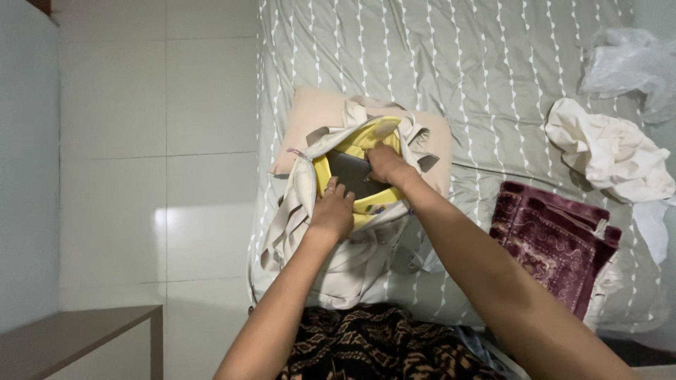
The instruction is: The person unzips a beige backpack on the bed and removes items one at a time: a wallet, a light green water bottle placed on the nightstand, a spray bottle, eyeglasses, and a small camera set on the nightstand. They then lift a laptop out of the backpack and place it on the bed.
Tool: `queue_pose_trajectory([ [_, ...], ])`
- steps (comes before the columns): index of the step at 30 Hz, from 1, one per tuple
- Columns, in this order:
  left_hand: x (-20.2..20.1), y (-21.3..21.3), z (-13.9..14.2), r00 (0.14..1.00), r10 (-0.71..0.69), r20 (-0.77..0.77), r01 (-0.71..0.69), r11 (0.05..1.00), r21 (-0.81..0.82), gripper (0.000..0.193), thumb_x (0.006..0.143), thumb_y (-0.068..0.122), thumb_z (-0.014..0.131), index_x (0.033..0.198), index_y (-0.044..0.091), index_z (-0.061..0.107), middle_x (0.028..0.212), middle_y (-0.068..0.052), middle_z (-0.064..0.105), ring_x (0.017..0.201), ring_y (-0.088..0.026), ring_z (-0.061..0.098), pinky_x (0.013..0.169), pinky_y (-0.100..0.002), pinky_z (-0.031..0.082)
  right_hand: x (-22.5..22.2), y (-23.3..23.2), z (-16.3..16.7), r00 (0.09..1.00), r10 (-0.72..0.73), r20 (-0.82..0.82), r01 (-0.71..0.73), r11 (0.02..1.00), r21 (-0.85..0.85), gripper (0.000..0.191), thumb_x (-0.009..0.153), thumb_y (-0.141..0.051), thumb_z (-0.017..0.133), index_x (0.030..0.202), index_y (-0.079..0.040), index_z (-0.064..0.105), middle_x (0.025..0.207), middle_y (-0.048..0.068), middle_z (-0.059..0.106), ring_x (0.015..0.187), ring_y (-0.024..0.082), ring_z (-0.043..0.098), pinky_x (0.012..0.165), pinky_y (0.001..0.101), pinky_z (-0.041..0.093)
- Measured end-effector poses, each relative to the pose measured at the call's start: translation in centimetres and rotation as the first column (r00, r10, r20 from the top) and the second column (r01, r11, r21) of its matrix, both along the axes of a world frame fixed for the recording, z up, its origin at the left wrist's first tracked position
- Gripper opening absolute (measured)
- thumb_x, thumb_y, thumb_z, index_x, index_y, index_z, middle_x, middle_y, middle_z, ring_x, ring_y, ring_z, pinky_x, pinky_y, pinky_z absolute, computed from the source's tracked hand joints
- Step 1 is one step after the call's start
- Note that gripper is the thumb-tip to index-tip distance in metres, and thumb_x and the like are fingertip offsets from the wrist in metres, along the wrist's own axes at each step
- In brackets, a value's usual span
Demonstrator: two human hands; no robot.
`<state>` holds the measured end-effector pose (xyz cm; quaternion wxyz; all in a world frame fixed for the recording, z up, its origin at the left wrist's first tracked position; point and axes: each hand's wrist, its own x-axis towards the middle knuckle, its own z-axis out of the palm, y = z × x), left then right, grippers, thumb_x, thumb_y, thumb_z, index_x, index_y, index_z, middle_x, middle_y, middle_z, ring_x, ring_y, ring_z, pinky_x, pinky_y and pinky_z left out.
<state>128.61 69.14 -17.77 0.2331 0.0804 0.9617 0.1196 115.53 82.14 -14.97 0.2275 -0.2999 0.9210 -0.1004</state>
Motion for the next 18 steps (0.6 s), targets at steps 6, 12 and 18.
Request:
queue_pose_trajectory([
  [6, 3.0, -0.6, 1.7, 0.998, 0.055, -0.017, -0.054, 0.996, 0.074, 0.048, 0.088, 0.022, 0.064, 0.134, 0.009, 0.059, 0.146, -0.017, 0.045, 0.151, -0.037, 0.023, 0.114, -0.056, 0.034, 2.5, 0.3, 0.8, 0.990, 0.010, 0.139, 0.002, 0.996, -0.087, 0.062, 0.072, -0.021, 0.088, 0.122, -0.002, 0.056, 0.114, 0.025, 0.069, 0.112, 0.043, 0.064, 0.094, 0.0487, 0.052],
  [12, 4.5, -2.0, 5.3, 0.927, 0.224, -0.301, -0.123, 0.939, 0.320, 0.041, 0.094, 0.020, 0.067, 0.132, 0.006, 0.064, 0.135, -0.016, 0.054, 0.133, -0.035, 0.049, 0.112, -0.050, 0.043, 5.3, -0.4, 1.1, 0.972, 0.060, 0.229, -0.062, 0.998, 0.001, 0.059, 0.086, -0.034, 0.074, 0.138, -0.013, 0.053, 0.129, 0.022, 0.064, 0.121, 0.041, 0.060, 0.102, 0.0474, 0.049],
  [18, 0.5, -6.2, 8.5, 0.769, 0.319, -0.553, -0.168, 0.937, 0.306, 0.058, 0.071, 0.023, 0.082, 0.125, 0.011, 0.065, 0.144, -0.018, 0.051, 0.134, -0.038, 0.044, 0.109, -0.054, 0.034, 7.5, 0.3, 0.9, 0.997, 0.079, 0.025, -0.071, 0.970, -0.231, 0.055, 0.090, -0.034, 0.073, 0.132, -0.006, 0.053, 0.128, 0.026, 0.062, 0.118, 0.046, 0.058, 0.096, 0.0548, 0.046],
])
